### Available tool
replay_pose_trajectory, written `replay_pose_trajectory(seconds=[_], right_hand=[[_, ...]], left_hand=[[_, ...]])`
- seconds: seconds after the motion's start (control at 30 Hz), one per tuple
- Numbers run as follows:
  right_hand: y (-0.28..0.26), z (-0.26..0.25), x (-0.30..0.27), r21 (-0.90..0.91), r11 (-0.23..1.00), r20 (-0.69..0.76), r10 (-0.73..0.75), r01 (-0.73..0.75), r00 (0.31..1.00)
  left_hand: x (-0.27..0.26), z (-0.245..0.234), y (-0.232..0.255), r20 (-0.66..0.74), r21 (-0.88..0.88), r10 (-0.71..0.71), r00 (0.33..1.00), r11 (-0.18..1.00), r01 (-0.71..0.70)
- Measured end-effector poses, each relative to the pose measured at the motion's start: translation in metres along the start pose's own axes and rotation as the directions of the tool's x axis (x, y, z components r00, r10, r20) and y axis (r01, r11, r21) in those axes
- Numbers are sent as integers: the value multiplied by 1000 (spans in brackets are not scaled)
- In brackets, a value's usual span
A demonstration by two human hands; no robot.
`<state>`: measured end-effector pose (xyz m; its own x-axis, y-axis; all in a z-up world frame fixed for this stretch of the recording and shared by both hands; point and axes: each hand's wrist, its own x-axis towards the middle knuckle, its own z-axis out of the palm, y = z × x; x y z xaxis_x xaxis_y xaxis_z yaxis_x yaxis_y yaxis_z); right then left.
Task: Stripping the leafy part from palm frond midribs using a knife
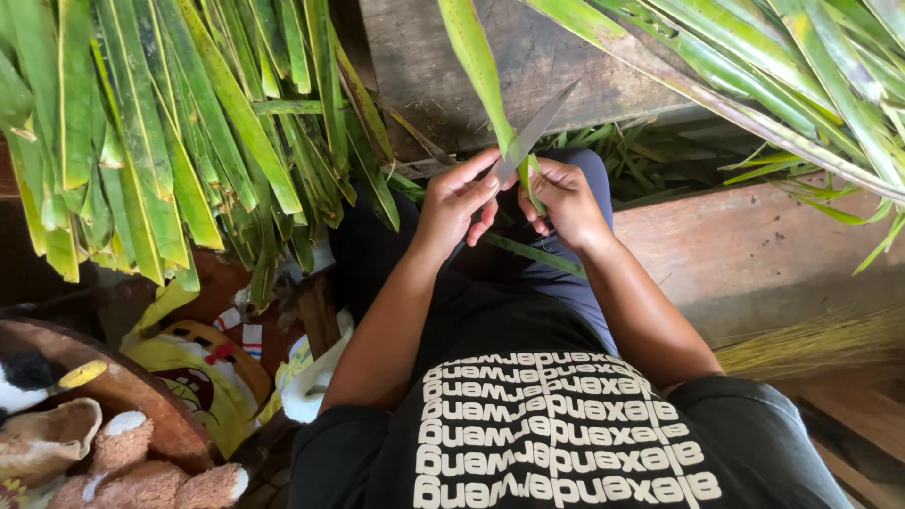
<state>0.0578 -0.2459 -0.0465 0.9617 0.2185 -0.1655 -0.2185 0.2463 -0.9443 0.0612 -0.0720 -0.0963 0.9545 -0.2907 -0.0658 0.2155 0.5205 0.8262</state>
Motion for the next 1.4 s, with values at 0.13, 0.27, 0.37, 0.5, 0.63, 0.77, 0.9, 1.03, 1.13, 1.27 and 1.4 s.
replay_pose_trajectory(seconds=[0.13,0.27,0.37,0.5,0.63,0.77,0.9,1.03,1.13,1.27,1.4], right_hand=[[-2,-2,4,-4,1000,10,-29,29,1000],[-7,0,4,-45,998,-11,-49,48,999],[-16,8,-1,-62,997,-7,-36,36,999],[-29,27,-11,-45,999,-9,4,-5,1000],[-4,12,-4,-15,1000,56,-6,7,998],[7,0,9,-13,997,138,-71,74,988],[6,-4,21,-78,987,124,-133,143,983],[2,1,18,-88,988,39,-124,127,992],[0,3,15,-111,983,21,-143,145,989],[3,1,12,-127,980,33,-149,152,988],[-5,4,8,-127,980,60,-147,153,987]], left_hand=[[3,7,5,0,11,19,1000,1000,-19],[4,12,6,-34,74,55,998,996,-52],[6,10,5,-62,79,74,995,995,-69],[13,-13,-2,-121,100,109,987,990,-97],[7,-4,3,-128,156,135,983,981,-114],[0,6,-1,-129,292,179,975,947,-135],[-9,25,18,-57,210,127,990,971,-112],[-11,29,23,5,98,120,993,988,-120],[-9,26,25,36,67,115,993,991,-117],[-2,13,12,35,76,148,988,986,-150],[-1,13,15,30,70,180,983,981,-181]])
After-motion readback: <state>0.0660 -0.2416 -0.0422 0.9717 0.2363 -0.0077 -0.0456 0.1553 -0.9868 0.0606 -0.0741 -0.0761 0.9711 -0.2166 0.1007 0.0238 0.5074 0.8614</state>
